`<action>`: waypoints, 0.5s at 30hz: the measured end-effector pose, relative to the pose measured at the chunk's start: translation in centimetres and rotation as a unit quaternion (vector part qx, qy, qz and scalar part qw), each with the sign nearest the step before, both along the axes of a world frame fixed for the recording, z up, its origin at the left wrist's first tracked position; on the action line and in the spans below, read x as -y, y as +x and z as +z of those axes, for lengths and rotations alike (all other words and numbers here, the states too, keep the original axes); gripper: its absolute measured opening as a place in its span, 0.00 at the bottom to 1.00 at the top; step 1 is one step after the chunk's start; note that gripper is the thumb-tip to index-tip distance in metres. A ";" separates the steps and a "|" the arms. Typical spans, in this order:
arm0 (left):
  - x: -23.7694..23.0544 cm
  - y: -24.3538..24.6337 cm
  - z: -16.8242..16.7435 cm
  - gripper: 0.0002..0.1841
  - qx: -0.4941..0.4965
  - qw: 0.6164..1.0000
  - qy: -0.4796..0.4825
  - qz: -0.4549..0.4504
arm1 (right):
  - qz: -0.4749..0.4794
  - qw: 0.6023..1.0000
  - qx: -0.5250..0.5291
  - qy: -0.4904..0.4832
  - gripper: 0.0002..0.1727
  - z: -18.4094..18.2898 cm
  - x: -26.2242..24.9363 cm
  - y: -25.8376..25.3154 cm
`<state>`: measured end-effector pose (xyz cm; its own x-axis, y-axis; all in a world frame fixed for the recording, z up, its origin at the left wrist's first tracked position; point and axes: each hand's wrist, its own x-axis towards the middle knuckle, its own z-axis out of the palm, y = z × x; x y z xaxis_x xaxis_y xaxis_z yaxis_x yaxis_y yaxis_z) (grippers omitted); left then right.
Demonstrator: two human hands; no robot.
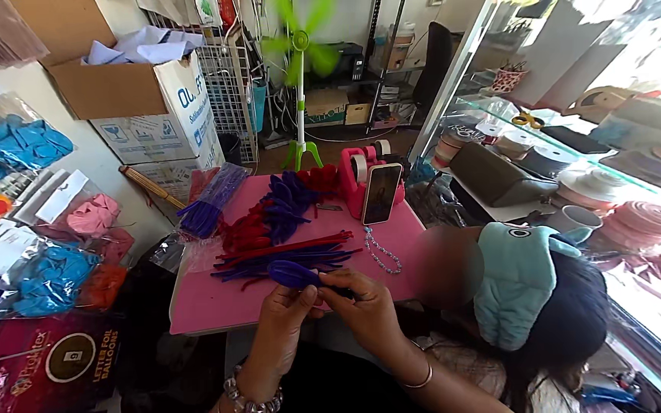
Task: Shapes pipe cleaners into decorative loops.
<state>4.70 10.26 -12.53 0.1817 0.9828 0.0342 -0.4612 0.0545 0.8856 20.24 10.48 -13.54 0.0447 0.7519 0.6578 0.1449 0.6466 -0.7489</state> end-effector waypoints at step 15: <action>0.1 0.0 -0.9 0.05 -0.029 0.997 0.041 0.059 | 0.025 0.998 0.033 -0.054 0.05 0.6 -0.1 0.7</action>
<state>4.70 10.13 -13.48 0.0680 0.9918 0.1078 -0.4078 -0.0710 0.9103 20.93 10.56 -12.92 -0.0357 0.8192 0.5725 0.1652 0.5698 -0.8050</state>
